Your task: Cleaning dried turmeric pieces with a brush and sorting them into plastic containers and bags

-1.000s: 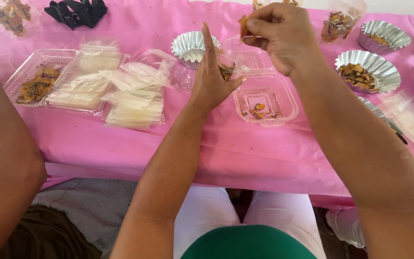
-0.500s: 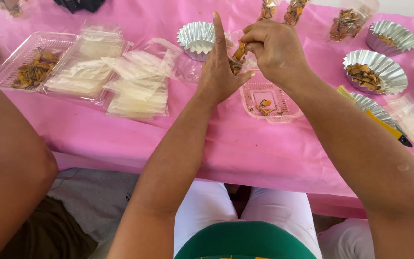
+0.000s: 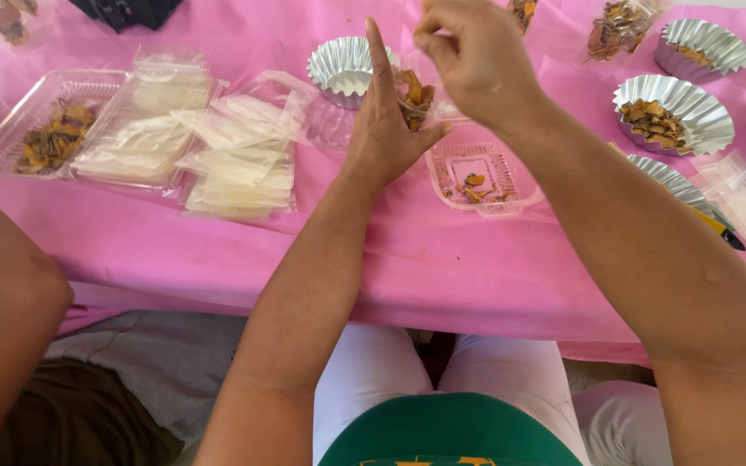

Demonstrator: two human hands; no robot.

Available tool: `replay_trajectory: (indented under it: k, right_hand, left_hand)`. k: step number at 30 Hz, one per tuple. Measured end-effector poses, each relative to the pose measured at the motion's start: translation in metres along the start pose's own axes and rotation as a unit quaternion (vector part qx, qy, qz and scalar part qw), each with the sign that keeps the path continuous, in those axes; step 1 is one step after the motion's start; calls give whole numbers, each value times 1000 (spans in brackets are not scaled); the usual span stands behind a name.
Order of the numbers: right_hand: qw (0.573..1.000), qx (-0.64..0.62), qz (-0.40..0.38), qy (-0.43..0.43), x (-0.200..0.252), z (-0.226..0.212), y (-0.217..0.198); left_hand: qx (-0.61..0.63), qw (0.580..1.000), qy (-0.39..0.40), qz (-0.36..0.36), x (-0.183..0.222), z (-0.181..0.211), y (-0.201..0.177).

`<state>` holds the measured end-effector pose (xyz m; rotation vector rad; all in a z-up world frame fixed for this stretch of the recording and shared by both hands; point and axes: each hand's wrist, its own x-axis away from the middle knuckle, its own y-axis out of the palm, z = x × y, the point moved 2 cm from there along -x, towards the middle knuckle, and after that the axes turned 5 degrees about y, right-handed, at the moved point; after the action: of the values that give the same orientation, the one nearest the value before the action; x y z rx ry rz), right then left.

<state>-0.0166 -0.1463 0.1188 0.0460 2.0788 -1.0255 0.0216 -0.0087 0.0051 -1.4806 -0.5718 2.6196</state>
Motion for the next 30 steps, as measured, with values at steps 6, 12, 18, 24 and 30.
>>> replay_trajectory:
  k: [6,12,18,24,30]
  right_hand:
    - [977,69,-192,58,8,6,3]
    - [959,39,-251,128,9,4,8]
    - [993,10,-105,53,22,4,-18]
    - [869,160,-320,342,69,27,-11]
    - [878,177,-380,230,108,75,24]
  left_hand:
    - [2,1000,-17,-3,2,-4,3]
    - [21,1000,7,6,1,-1,0]
    - [32,999,-14,-12,1,-2,1]
    - [13,996,-73,-39,1,10,-6]
    - [3,998,-62,-27,0,10,-8]
